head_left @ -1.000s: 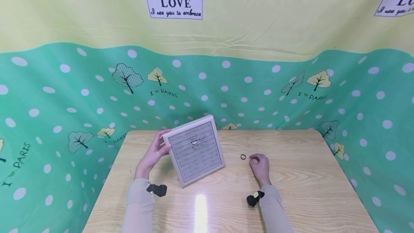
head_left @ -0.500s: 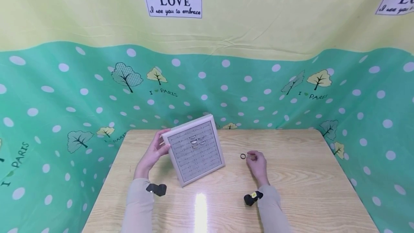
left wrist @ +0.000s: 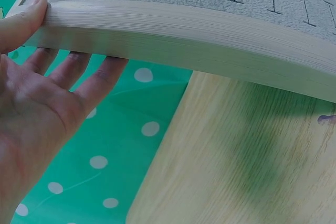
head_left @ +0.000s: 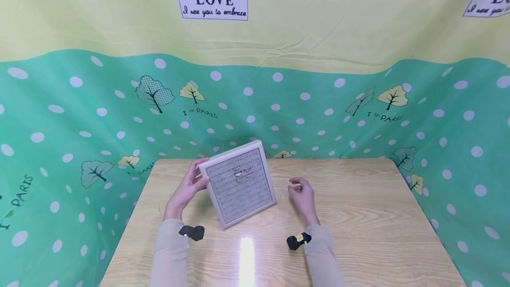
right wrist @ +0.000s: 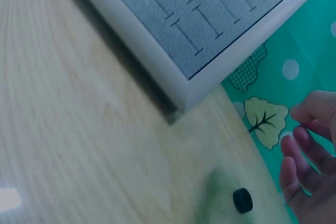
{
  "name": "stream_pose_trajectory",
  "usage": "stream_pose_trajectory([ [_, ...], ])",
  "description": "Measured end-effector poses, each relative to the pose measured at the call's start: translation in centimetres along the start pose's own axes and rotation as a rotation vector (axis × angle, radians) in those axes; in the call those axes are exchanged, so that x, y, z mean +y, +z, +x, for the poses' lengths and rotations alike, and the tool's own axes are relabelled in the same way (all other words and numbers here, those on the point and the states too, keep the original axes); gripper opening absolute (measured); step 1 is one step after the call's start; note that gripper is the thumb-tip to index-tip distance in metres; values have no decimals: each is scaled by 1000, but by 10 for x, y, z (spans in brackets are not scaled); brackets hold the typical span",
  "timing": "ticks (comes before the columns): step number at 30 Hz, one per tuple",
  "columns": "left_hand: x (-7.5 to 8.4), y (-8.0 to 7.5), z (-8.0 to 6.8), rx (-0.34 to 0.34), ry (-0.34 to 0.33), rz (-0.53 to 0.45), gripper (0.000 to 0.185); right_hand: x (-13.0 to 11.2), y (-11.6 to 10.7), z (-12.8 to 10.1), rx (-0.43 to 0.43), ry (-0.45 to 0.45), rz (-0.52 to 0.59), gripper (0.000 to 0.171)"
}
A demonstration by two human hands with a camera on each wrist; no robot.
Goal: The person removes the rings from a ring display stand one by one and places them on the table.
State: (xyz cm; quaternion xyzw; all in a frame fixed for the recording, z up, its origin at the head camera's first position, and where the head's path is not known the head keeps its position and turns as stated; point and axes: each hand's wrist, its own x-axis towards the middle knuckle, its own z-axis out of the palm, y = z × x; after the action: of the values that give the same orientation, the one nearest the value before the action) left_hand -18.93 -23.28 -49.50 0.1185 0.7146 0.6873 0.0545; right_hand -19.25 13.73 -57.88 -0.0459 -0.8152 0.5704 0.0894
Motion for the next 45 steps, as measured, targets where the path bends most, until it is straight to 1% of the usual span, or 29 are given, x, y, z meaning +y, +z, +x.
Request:
stream_pose_trajectory([
  [3, 0, -1, 1, -2, -1, 3, 55, -7, 4, 2, -2, -7, 11, 22],
  [6, 0, -1, 1, -6, -4, 2, 55, -16, 7, 3, -8, -37, 17, 24],
  [12, -1, -1, 1, -14, 5, -3, 56, -37, 15, 3, -50, -85, 0, 29],
  [19, -1, -2, 1, -13, 6, -6, 56, -52, 27, 3, -90, -174, 6, 30],
  [26, -5, -1, 1, -10, 14, -17, 55, -68, 35, 1, -133, -217, 28, 30],
  [31, -7, -1, 1, 4, 14, -23, 54, -80, 42, 0, -153, -287, 41, 31],
  [38, -2, 1, -1, 13, 8, -19, 54, -95, 51, -1, -180, -291, 22, 32],
  [45, 1, 0, 0, 25, 12, -7, 55, -102, 60, -2, -173, -332, 29, 29],
])
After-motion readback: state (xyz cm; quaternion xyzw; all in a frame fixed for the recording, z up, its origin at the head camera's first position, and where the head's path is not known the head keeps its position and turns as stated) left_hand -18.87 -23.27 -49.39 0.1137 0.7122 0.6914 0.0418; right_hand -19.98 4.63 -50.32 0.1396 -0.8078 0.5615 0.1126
